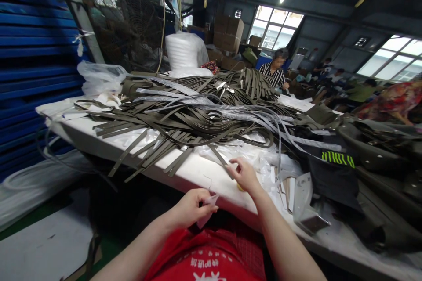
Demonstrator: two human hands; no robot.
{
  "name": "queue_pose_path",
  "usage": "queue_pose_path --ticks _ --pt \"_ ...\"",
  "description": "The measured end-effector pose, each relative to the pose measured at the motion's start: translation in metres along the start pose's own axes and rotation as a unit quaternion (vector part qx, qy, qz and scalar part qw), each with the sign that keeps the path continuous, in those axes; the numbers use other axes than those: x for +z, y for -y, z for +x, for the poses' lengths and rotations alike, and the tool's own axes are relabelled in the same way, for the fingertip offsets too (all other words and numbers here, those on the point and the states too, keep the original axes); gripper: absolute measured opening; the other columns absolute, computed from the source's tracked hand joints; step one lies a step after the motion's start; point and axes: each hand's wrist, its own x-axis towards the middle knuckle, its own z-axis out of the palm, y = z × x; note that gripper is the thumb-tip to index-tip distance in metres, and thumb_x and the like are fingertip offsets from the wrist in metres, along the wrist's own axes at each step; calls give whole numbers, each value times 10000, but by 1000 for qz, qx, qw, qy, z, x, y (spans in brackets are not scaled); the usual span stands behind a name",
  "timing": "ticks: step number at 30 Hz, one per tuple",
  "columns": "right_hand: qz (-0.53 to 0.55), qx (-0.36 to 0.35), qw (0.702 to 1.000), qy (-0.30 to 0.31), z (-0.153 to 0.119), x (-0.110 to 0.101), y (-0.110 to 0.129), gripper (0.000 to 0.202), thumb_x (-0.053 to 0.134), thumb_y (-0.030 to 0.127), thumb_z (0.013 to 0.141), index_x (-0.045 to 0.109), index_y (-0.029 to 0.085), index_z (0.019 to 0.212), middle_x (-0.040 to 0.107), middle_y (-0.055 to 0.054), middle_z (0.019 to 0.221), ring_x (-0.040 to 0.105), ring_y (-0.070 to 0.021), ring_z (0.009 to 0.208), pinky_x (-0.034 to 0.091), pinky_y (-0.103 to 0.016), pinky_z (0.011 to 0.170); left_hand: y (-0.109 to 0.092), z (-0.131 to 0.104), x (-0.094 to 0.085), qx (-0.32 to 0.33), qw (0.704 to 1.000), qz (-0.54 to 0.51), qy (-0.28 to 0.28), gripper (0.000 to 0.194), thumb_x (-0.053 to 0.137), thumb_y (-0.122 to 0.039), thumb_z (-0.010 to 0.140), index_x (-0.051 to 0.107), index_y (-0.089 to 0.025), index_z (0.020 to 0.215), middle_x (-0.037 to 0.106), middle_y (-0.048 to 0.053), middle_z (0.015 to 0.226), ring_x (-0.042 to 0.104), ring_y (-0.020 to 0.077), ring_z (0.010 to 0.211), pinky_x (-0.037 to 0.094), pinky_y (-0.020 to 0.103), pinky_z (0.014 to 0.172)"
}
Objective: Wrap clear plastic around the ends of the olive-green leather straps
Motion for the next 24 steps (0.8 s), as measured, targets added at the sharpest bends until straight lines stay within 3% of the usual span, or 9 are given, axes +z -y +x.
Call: queue_pose_path --ticks 3,5,8,13,15,18,21,24 --pt "-186 31 981 -31 29 -10 -32 436 675 181 785 624 127 1215 512 -196 1379 529 -306 1209 406 -439 1024 2 -2 1 -11 1000 22 6 279 654 -317 812 654 -129 605 607 20 664 565 132 661 412 231 662" --pt "-210 14 978 -13 41 -14 -43 319 702 145 752 698 125 1070 491 -193 1410 438 -345 1307 333 -480 1090 4 -4 1 -12 999 47 1 282 647 -291 815 626 -133 582 594 12 658 557 126 661 404 229 668" --pt "-201 -41 979 14 45 -23 -39 100 670 214 826 735 163 882 606 -134 1298 495 -298 1253 320 -455 1098 10 -6 0 -23 996 86 -14 257 641 -252 811 608 -137 584 577 -2 652 543 114 647 392 220 652" --pt "-133 -141 979 59 28 -39 5 292 458 274 985 688 184 830 719 -61 941 635 -185 918 270 -454 1092 17 -1 -8 3 983 172 -60 243 615 -249 848 652 -157 627 628 30 766 589 145 729 445 251 707" --pt "-106 -156 977 102 15 -40 27 343 416 289 1001 668 180 795 700 -45 793 620 -167 781 373 -372 958 17 3 -12 36 968 223 -109 215 614 -241 856 688 -167 667 656 93 1059 612 218 980 471 330 884" --pt "-87 -166 968 169 -7 -36 59 346 439 340 988 651 182 766 690 -51 755 592 -163 698 367 -280 670 16 11 -16 91 932 301 -182 136 629 -158 813 726 -171 718 389 117 1503 386 325 1350 338 469 1111" --pt "-49 -209 952 217 -30 -33 88 323 449 359 986 637 189 785 691 -36 757 573 -140 649 324 -266 613 18 17 -19 139 906 362 -169 105 650 -112 779 728 -162 730 266 102 1586 290 319 1422 243 480 1178" --pt "24 -283 919 274 -51 -40 113 284 461 327 981 624 195 790 686 -24 764 582 -129 675 359 -249 648 21 21 -21 165 893 404 -112 141 623 -140 830 714 -153 723 368 114 1541 335 287 1412 192 480 1198"
